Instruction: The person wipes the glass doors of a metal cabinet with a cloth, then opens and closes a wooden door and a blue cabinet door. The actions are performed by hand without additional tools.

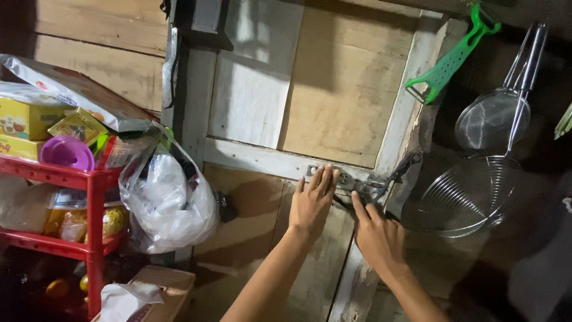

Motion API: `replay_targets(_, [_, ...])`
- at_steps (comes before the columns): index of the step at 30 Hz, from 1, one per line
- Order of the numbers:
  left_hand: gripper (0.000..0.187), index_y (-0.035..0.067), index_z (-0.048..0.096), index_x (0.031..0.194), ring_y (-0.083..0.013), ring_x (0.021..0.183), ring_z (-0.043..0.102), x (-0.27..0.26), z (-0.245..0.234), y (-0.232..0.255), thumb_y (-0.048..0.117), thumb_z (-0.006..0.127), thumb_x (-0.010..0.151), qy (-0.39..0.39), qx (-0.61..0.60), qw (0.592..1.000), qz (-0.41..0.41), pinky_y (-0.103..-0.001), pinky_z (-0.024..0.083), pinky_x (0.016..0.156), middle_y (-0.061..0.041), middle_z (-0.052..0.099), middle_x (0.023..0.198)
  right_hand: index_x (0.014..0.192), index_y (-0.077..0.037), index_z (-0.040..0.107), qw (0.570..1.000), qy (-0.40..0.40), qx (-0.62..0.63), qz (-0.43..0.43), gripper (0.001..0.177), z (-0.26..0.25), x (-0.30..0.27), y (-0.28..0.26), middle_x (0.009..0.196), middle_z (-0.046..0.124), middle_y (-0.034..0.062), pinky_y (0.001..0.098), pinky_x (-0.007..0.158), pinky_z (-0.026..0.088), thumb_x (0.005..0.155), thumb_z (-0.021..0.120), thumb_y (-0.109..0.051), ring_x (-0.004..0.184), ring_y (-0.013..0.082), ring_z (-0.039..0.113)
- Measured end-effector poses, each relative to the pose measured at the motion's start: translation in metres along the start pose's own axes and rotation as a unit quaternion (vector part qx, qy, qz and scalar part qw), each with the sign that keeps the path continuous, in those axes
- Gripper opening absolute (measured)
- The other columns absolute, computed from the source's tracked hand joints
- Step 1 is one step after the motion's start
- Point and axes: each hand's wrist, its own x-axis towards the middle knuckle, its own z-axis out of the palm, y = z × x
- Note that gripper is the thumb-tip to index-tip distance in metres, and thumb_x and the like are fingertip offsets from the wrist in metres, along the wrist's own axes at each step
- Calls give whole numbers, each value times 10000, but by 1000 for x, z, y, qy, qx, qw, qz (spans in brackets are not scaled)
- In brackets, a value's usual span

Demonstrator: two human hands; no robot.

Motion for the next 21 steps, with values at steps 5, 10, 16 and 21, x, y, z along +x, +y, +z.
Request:
replay_targets(5, [1031,66,90,1620,-253,1578,140,-8,7,-5,39,678,774,40,-81,996,12,-468,192,1252,-97,123,1718,1460,-74,547,976,75,204,28,526,12,8,-18,1327,645,169,398,882,567,934,559,-76,1145,307,657])
replay_targets(10, [1205,18,-120,1609,-320,1580,-25,-18,34,-14,-175,575,644,-44,-328,941,-77,-507,74,1287,-173,-89,1709,1485,40,465,680,100,705,175,508,22,27,-32,1514,538,195,377,1156,409,1006,524,-118,1402,275,533])
replay_targets(16, [913,77,-75,1631,-344,1612,-129,-84,84,-39,102,494,918,-5,-382,908,-172,-475,179,1143,-171,-118,1738,1457,51,520,573,138,756,283,556,43,-8,-61,1527,545,202,378,1176,420,991,532,-252,1419,273,527])
replay_targets(21, [918,18,-59,1598,-399,1545,-116,-123,99,-50,492,453,1001,13,-178,970,-167,-588,5,1215,-217,-128,1675,1624,-152,442,774,-50,510,371,626,79,-53,-73,1738,395,39,618,824,462,1062,395,-425,969,539,602])
